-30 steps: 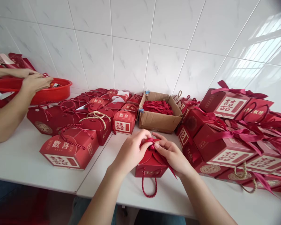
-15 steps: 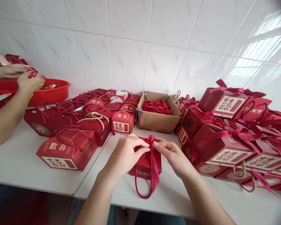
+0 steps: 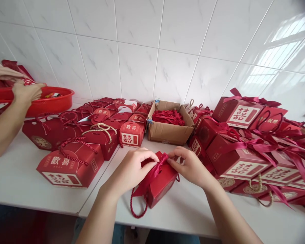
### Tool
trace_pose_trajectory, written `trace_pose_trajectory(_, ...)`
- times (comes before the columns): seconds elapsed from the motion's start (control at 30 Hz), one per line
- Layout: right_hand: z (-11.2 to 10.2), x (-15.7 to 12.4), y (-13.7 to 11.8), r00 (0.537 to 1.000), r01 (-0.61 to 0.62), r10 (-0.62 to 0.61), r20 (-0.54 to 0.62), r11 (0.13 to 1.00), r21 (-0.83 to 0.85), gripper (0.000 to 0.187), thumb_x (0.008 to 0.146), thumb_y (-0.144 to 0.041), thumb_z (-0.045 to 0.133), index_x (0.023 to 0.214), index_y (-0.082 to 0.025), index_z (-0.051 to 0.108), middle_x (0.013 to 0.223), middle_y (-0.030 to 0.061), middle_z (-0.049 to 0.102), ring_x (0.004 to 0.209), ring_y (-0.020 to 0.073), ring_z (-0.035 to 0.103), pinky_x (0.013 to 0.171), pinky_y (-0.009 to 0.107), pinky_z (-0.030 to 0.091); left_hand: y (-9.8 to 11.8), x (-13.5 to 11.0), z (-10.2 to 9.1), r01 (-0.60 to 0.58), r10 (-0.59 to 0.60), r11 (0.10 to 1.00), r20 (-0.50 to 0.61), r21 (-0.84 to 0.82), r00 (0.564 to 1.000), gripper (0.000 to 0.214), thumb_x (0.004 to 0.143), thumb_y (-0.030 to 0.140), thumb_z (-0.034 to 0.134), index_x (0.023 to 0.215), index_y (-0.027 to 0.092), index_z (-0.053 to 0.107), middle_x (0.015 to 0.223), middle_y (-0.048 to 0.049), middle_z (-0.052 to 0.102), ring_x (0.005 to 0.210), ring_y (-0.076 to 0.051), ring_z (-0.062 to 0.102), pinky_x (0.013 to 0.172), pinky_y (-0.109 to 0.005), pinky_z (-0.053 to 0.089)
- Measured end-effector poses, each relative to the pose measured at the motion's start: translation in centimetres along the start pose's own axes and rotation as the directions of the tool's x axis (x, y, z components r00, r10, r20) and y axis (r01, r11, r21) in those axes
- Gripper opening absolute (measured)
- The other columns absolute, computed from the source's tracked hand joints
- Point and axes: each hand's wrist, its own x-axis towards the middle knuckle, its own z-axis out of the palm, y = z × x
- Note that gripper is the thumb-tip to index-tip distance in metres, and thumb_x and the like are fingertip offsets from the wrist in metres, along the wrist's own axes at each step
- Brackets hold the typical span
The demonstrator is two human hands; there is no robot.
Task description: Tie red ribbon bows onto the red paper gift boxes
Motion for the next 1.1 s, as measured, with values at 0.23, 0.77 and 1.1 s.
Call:
trace_pose_trajectory(0.23, -3.6, -0.9, -3.1, 0.947, -0.027, 0.078, 0.311, 0.986, -0.165, 0.032, 0.089, -0.035, 0.05, 0.064, -0.018, 0.06, 0.054, -0.0027, 0.053, 0.049, 0.0095, 0.045, 0.047, 0.023, 0.032, 0.2, 0.0, 0.0, -0.027, 0.027, 1.0, -0.005, 0.017, 1.0, 0.018, 0.083, 0.011, 0.056, 0.084, 0.024, 0.068, 0.086, 0.0034, 0.069, 0.08, -0.012, 0.064, 0.074, -0.021, 0.048)
trace_pose_trajectory(0.77, -3.7, 3.1, -2.3, 0.798, 0.342, -0.356, 0.486, 0.932, 0.121, 0.017, 0.087, -0.011, 0.053, 0.099, -0.019, 0.061, 0.087, 0.0001, 0.066, 0.075, 0.0118, 0.059, 0.07, 0.023, 0.046, 0.2, -0.2, -0.4, 0.012, -0.013, 1.0, 0.059, 0.01, 0.998, 0.009, 0.087, 0.02, 0.056, 0.087, 0.024, 0.064, 0.088, 0.0022, 0.065, 0.086, -0.014, 0.06, 0.079, -0.025, 0.046)
trace_pose_trajectory(1.1, -3.5, 2.1, -2.3, 0.751, 0.525, -0.415, 0.514, 0.847, -0.085, 0.043, 0.09, -0.003, 0.046, 0.115, -0.029, 0.069, 0.1, 0.0048, 0.064, 0.078, 0.0121, 0.057, 0.067, 0.023, 0.04, 0.2, 0.2, -0.9, -0.013, 0.011, 1.0, 0.188, 0.011, 0.982, 0.022, 0.091, 0.014, 0.047, 0.09, 0.023, 0.066, 0.093, -0.0016, 0.061, 0.095, -0.017, 0.057, 0.085, -0.028, 0.045)
